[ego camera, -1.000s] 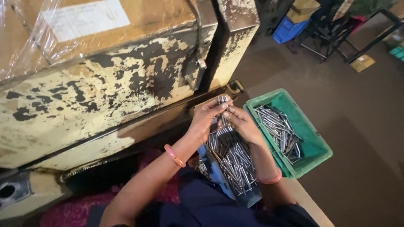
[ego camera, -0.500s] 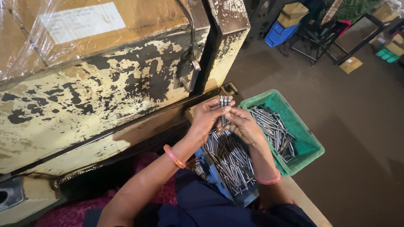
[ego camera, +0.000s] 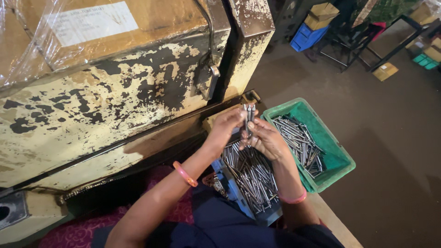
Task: The person sits on the floor and repeatedly operates a press machine by inserting metal rods into a slot, pressing a control button, and retrieving the processed rods. The rods are then placed into a green plastic bin.
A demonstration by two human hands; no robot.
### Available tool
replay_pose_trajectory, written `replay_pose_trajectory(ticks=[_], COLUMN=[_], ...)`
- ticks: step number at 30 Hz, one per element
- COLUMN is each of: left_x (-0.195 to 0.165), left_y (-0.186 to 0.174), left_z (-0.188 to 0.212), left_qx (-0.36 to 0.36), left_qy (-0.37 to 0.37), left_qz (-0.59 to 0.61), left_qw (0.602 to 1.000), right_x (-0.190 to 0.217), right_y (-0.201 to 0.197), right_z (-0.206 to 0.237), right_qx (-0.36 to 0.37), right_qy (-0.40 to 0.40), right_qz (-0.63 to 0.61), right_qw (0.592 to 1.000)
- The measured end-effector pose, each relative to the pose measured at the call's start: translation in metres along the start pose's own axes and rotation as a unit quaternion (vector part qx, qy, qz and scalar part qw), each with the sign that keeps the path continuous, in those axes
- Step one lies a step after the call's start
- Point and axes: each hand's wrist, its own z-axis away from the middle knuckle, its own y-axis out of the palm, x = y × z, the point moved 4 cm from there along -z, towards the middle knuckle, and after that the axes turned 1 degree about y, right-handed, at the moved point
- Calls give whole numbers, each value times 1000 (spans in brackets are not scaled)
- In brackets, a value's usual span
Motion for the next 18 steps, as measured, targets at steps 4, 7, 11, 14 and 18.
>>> replay_pose_trajectory(ticks=[4, 7, 11, 14, 18], left_x=[-13, -21, -20, -16, -6], left_y=[-6, -8, -7, -14, -19], left_z=[0, 2, 13, 10, 6], left_qx=[37, 71, 131, 80, 74], left_qy=[-20, -18, -57, -35, -13], left_qz=[37, 22, 106, 25, -7], left_qw=[998, 997, 984, 996, 997], right_x=[8, 12, 12, 10, 5], right_y=[11, 19, 24, 21, 16], right_z=[7, 11, 13, 13, 12], right_qx=[9, 27, 42, 37, 27], right_qy=[24, 42, 56, 55, 53], right_qz=[27, 38, 54, 58, 42], right_qw=[999, 998, 996, 996, 997])
